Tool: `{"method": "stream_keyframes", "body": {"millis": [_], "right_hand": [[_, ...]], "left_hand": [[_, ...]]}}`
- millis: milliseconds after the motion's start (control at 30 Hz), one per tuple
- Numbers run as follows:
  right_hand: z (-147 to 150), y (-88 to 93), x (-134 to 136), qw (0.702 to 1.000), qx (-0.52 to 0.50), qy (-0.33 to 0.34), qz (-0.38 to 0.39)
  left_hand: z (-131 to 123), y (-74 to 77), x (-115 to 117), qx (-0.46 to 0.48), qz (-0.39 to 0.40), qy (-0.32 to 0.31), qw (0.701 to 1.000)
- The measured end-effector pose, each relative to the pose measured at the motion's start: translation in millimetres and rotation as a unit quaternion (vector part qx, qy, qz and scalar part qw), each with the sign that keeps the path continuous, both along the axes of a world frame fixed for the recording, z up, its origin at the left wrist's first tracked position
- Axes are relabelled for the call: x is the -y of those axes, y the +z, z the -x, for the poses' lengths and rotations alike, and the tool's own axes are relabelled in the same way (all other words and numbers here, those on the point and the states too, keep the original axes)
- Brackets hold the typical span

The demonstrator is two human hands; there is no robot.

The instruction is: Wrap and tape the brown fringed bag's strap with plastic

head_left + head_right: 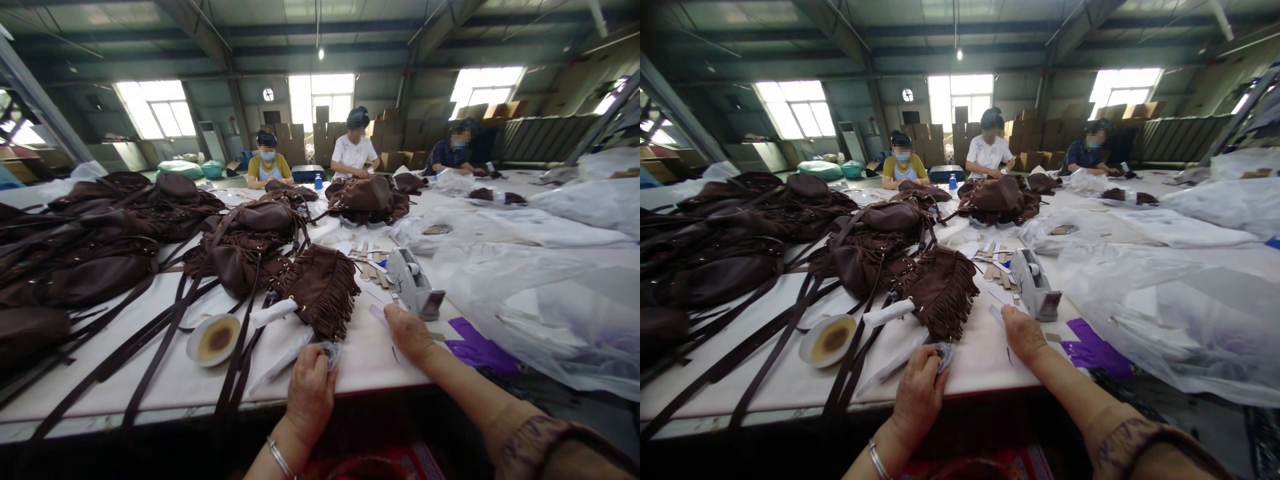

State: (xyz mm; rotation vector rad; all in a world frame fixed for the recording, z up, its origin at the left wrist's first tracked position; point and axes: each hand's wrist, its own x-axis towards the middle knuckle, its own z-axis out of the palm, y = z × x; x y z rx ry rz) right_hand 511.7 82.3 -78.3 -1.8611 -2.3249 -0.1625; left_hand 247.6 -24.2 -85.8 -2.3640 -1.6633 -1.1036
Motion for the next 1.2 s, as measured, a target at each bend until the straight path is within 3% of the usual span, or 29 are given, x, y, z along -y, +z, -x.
{"method": "stream_keyframes", "body": {"millis": [133,400,600,800,967,1067,1200], "right_hand": [[-7.8,-0.1,-8.1,0.999,-0.046,0.009,-0.008],[-25.1,25.9,-40.3,0.994,-0.106,-0.007,-0.025],[-20.2,31.7,-28.5,0.979,-0.179,-0.014,-0.098],[-22.8,24.5,-3.4,0.984,-0.152,0.006,0.089],[-21.6,31.7,-3.4,0.985,-0.15,-0.051,0.071],[-10.3,35.3,9.3,0.988,-0.146,0.02,0.044],[6.3,20.8,43.5,0.986,-0.053,0.16,0.007]], "left_hand": [[0.2,0.1,0.2,0.0,0.008,0.002,1.0],[0.4,-2.9,-0.5,0.005,0.0,0.002,1.0],[0.7,-2.1,-0.2,0.002,0.0,-0.002,1.0],[0.4,-2.7,-0.9,0.003,-0.004,-0.001,1.0],[0.2,-0.8,-1.0,0.004,-0.002,-0.008,1.0],[-0.1,1.4,0.1,0.005,0.003,-0.012,1.0],[-2.3,5.2,3.4,0.007,0.015,-0.003,1.0]]}}
